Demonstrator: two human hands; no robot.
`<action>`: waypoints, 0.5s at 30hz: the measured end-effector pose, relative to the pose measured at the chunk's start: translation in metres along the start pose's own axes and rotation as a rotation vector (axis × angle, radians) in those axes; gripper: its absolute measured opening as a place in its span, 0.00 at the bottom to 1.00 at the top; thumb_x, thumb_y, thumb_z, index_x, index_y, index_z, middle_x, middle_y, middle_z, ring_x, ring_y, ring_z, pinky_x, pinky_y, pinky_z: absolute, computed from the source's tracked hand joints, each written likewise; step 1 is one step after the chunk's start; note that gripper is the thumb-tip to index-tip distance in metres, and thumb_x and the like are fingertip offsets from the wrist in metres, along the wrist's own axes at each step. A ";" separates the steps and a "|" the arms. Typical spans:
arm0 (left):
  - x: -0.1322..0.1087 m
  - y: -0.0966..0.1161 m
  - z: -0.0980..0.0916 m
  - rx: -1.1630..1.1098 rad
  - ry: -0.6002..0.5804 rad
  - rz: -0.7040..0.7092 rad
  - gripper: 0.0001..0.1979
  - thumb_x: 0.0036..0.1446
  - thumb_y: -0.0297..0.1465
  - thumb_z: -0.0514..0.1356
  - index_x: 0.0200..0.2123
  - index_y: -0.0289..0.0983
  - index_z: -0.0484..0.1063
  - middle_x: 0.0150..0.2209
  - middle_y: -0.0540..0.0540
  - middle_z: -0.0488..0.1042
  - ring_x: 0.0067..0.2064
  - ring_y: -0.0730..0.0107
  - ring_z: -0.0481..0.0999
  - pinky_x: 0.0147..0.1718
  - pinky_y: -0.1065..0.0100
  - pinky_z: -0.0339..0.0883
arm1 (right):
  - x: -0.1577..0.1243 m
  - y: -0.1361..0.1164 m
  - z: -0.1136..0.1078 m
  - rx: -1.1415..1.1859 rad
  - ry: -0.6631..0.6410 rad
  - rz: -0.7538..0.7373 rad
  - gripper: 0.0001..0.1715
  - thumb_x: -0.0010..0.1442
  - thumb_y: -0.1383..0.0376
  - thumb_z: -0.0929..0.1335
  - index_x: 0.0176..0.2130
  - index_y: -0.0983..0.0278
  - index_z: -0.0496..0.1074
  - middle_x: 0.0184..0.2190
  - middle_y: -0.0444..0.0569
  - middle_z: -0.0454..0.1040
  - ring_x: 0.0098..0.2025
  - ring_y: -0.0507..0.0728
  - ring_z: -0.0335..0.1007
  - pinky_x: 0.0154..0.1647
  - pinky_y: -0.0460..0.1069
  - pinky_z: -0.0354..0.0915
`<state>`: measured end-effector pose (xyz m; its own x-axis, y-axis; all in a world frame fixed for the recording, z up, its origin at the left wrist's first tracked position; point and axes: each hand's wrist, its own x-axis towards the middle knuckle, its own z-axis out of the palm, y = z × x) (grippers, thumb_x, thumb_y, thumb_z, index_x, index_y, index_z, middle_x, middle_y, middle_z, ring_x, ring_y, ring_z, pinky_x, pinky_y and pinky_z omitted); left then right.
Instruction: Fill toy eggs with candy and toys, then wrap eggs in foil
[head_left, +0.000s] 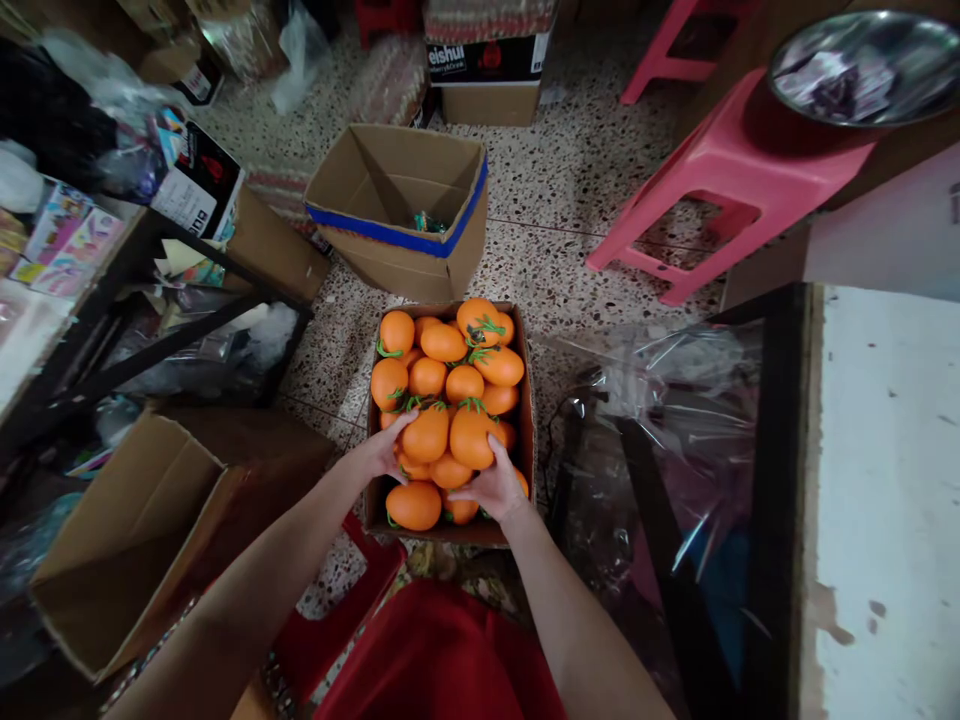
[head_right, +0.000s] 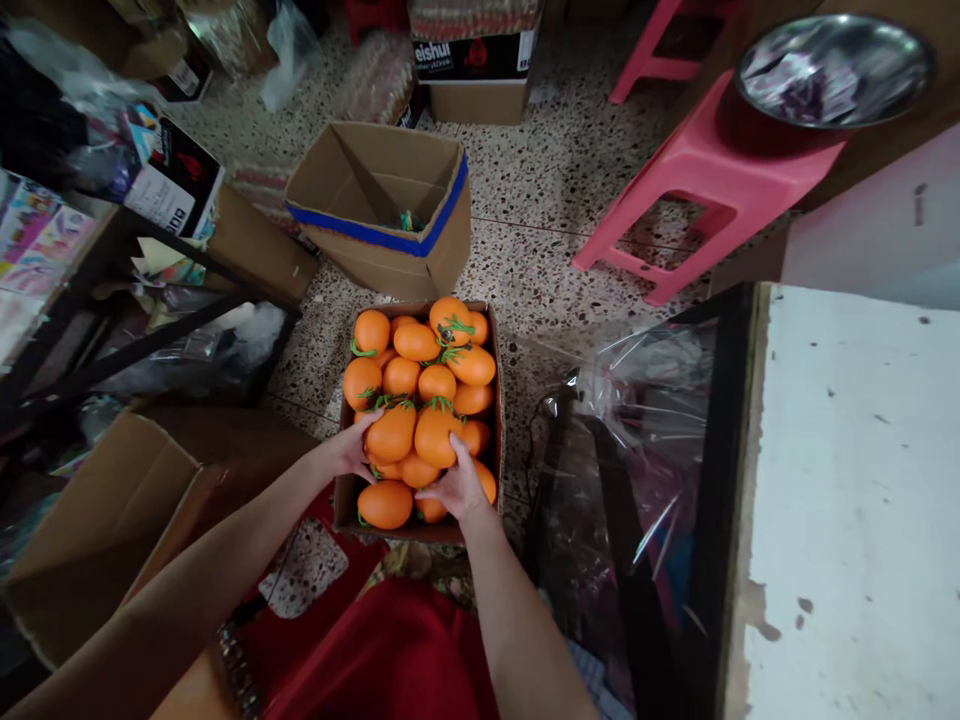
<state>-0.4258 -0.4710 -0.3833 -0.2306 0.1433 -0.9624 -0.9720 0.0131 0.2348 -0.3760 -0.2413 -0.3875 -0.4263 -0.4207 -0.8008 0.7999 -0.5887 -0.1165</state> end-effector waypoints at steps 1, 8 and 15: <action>0.001 0.002 0.003 -0.053 -0.026 -0.027 0.43 0.47 0.61 0.58 0.61 0.44 0.62 0.54 0.35 0.74 0.52 0.36 0.74 0.40 0.36 0.70 | 0.002 -0.001 0.000 0.040 -0.024 0.011 0.39 0.57 0.39 0.62 0.57 0.59 0.65 0.53 0.59 0.73 0.52 0.70 0.72 0.46 0.71 0.65; -0.004 -0.020 0.003 -0.191 -0.088 0.125 0.37 0.50 0.56 0.57 0.59 0.43 0.63 0.54 0.39 0.74 0.51 0.44 0.76 0.39 0.48 0.76 | 0.010 0.019 -0.007 0.101 -0.061 -0.049 0.36 0.55 0.42 0.64 0.56 0.57 0.65 0.56 0.54 0.71 0.57 0.70 0.67 0.52 0.73 0.60; -0.038 -0.060 -0.003 -0.473 0.073 0.335 0.23 0.42 0.45 0.68 0.41 0.41 0.75 0.36 0.50 0.82 0.35 0.60 0.80 0.34 0.63 0.77 | -0.018 0.058 0.013 0.153 -0.072 -0.220 0.30 0.49 0.50 0.70 0.49 0.59 0.67 0.45 0.49 0.77 0.50 0.66 0.72 0.44 0.61 0.70</action>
<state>-0.3587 -0.4800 -0.3616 -0.5152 -0.0058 -0.8571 -0.7566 -0.4668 0.4579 -0.3271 -0.2769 -0.3722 -0.6162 -0.3160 -0.7214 0.6141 -0.7663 -0.1889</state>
